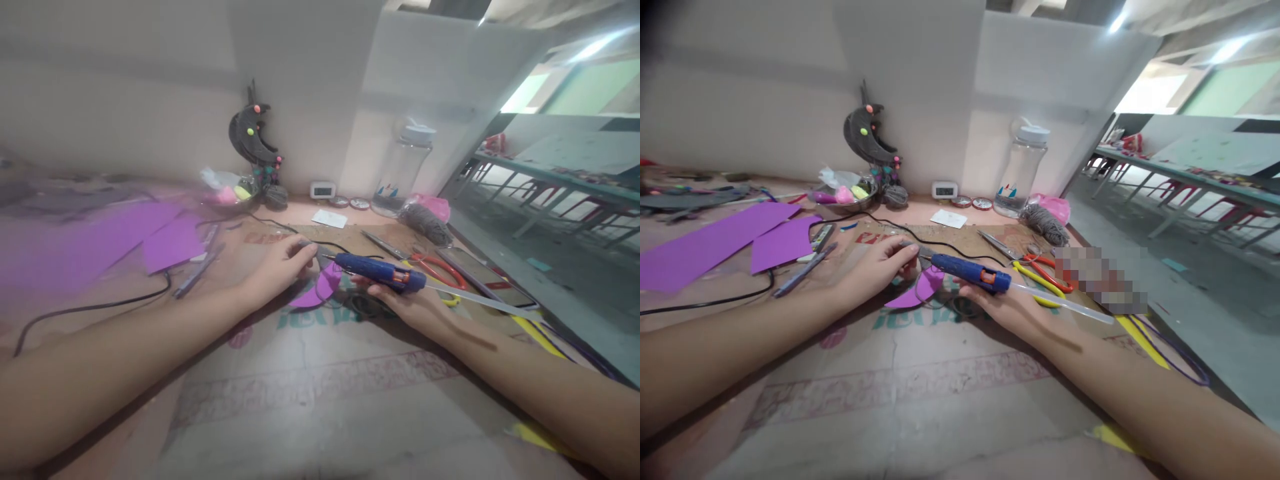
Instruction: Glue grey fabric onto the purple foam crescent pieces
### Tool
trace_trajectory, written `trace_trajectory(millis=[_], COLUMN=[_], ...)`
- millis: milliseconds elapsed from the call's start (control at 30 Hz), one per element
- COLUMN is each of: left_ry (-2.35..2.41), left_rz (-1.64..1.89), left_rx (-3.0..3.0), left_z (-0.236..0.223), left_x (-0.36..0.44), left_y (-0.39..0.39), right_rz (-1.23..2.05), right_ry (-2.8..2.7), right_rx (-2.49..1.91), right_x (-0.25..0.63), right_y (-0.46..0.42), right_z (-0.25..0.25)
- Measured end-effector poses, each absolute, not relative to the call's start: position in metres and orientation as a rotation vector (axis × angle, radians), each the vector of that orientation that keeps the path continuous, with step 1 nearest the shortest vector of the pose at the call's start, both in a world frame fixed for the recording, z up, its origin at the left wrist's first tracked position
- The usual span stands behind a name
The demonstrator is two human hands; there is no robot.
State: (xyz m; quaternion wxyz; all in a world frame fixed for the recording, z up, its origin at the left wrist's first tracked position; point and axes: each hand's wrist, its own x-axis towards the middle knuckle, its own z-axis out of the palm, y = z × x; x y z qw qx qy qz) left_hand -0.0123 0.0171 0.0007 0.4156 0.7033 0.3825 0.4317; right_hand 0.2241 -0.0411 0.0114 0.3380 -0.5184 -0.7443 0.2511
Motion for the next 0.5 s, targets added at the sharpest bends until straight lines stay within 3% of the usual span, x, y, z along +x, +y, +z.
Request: trace_trajectory(millis=[500], left_ry=[0.985], left_rz=[1.112], left_rx=[1.742], left_z=[-0.0009], left_x=[-0.0134], left_y=[0.0209], right_rz=[0.368], right_ry=[-2.111], right_rx=[-1.427], right_x=[0.2287], right_y=[-0.0351], right_z=[0.0072])
